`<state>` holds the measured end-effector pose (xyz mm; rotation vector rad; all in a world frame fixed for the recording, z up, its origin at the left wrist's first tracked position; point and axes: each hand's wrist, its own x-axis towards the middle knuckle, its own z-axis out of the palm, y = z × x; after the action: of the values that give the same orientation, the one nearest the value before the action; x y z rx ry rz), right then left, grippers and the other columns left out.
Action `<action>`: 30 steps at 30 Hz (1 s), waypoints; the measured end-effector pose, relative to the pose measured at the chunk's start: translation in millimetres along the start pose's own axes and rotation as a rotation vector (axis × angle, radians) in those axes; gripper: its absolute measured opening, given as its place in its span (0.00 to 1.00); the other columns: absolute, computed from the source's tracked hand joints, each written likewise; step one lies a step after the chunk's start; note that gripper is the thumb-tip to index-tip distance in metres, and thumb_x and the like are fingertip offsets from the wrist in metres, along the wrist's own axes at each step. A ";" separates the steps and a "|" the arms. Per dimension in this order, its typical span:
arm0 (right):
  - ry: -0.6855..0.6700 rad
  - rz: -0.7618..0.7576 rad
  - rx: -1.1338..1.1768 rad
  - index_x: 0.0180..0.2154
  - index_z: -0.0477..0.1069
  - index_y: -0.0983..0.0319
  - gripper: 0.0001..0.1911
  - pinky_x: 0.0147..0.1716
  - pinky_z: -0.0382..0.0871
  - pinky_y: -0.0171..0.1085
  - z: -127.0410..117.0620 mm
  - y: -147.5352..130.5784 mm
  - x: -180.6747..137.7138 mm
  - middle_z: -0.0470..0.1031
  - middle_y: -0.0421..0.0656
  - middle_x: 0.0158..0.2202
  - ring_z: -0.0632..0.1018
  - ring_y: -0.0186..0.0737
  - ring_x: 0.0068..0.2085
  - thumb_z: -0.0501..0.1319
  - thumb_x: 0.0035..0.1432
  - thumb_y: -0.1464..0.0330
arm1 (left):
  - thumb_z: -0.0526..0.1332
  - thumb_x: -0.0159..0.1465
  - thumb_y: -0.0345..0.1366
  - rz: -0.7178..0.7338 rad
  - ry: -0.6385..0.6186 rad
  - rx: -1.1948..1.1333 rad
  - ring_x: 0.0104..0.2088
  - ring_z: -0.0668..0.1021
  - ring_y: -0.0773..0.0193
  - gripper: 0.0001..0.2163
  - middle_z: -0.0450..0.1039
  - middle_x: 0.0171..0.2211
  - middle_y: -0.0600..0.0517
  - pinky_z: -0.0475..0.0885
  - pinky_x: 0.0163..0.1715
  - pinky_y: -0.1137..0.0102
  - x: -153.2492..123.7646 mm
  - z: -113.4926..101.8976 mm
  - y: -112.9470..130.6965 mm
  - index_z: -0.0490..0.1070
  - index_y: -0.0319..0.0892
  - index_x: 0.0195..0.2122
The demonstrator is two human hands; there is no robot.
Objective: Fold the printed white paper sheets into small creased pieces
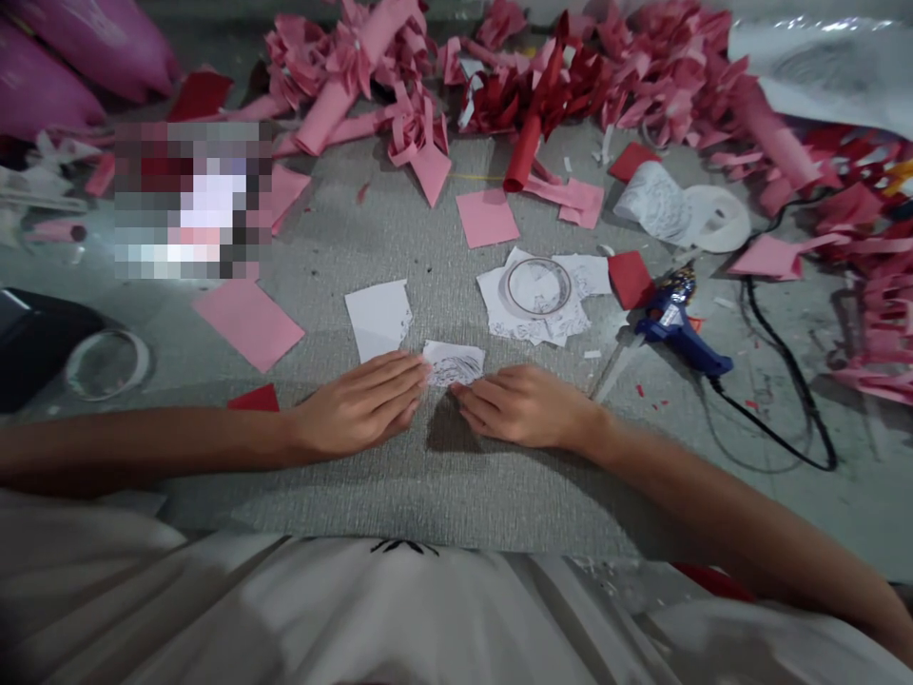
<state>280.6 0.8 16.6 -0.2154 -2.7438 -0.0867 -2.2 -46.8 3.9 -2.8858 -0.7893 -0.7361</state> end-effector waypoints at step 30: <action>0.241 0.239 -0.037 0.59 0.71 0.62 0.18 0.35 0.77 0.38 8.2 -2.4 -9.4 0.82 0.44 0.38 0.82 0.39 0.35 0.61 0.69 0.73 | 0.62 0.75 0.33 -0.464 0.018 -0.653 0.39 0.80 0.64 0.06 0.80 0.40 0.50 0.73 0.42 0.68 25.0 4.2 -25.6 0.79 0.42 0.48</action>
<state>285.7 -2.1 5.3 -0.5071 -2.4584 -0.0915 5.8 -12.2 10.1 -3.2543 -1.4876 -1.2678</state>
